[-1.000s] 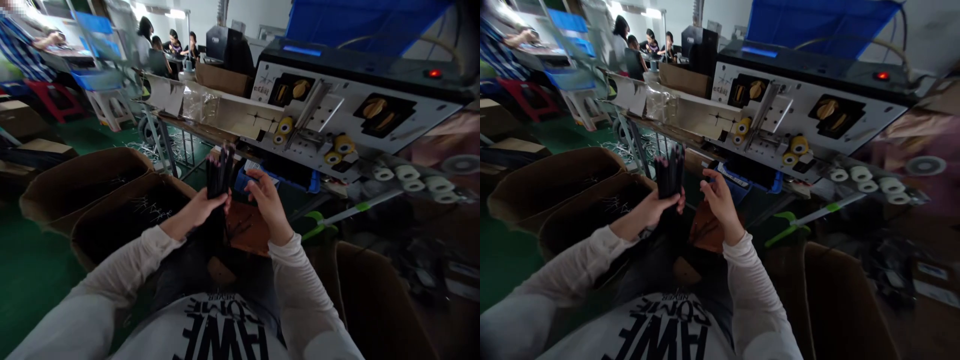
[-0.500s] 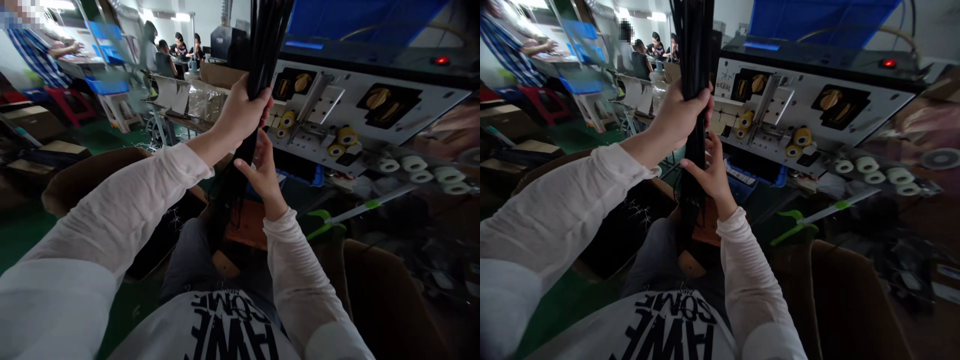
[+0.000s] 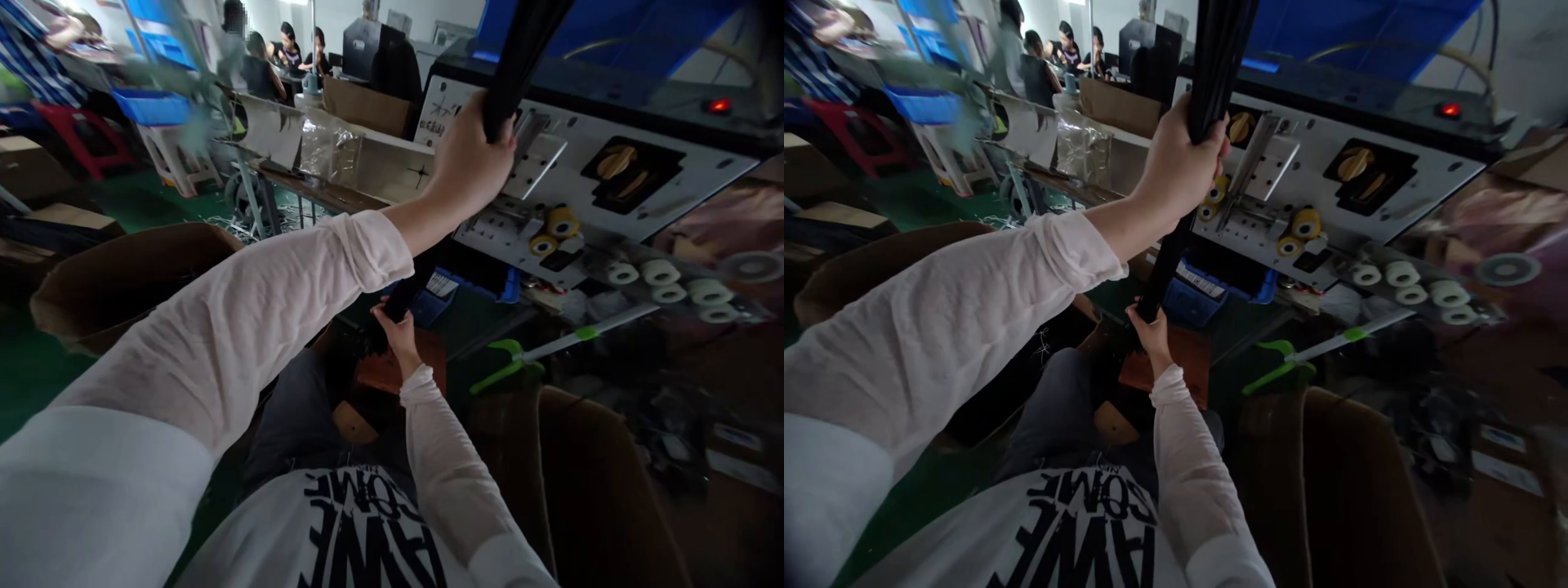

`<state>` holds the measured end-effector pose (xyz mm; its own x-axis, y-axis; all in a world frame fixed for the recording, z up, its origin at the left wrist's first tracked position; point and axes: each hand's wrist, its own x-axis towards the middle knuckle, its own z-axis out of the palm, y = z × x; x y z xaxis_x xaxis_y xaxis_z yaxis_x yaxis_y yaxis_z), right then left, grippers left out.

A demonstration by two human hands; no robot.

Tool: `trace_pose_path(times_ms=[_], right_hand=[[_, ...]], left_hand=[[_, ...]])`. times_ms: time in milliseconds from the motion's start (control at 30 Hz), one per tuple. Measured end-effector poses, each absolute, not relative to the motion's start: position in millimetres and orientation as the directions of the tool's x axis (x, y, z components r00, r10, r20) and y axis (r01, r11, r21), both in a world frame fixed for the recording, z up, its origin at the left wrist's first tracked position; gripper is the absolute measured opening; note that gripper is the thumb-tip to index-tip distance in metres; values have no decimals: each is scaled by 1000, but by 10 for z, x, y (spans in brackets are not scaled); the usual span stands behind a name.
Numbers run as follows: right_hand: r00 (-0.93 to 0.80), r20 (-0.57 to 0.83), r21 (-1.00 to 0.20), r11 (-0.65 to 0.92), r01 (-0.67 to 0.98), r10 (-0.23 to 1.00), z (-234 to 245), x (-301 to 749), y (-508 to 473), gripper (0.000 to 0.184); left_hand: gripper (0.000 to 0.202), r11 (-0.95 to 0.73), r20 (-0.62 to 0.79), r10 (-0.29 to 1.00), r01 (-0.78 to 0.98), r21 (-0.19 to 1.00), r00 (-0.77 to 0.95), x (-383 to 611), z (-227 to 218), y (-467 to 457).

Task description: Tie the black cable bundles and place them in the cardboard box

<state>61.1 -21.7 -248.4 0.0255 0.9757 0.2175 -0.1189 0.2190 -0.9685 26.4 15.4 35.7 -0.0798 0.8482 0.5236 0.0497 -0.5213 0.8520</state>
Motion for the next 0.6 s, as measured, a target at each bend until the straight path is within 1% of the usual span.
trace_pose_path(times_ms=[67, 133, 200, 267, 333, 400, 467, 600], right_hand=[[43, 125, -985, 129, -114, 991, -2786, 668, -290, 33], [110, 38, -992, 51, -111, 993, -2985, 719, -328, 34], [174, -55, -984, -23, -178, 983, -3083, 760, -346, 39], [175, -108, -955, -54, -291, 979, -3117, 799, -364, 43], [134, -97, -946, -49, -322, 986, -3138, 848, -389, 41], [105, -83, -964, -53, -261, 991, -3182, 915, -417, 38], [117, -97, -975, -71, -212, 988, -3250, 995, -435, 37], [191, -114, -957, -56, -284, 975, -3378, 1152, -430, 41]], left_hand=[[16, -530, 533, 843, 55, 846, -76, 316, 347, 167], [15, -539, 540, 838, 39, 842, -78, 364, 338, 179], [15, -547, 545, 835, -18, 837, -75, 404, 348, 180], [15, -555, 553, 832, -107, 825, -49, 433, 379, 160], [14, -537, 547, 837, -203, 819, -11, 448, 415, 120], [16, -505, 529, 849, -270, 820, 16, 453, 431, 70], [20, -494, 526, 850, -298, 817, 35, 450, 416, 21], [25, -488, 539, 841, -364, 793, 48, 430, 324, -27]])
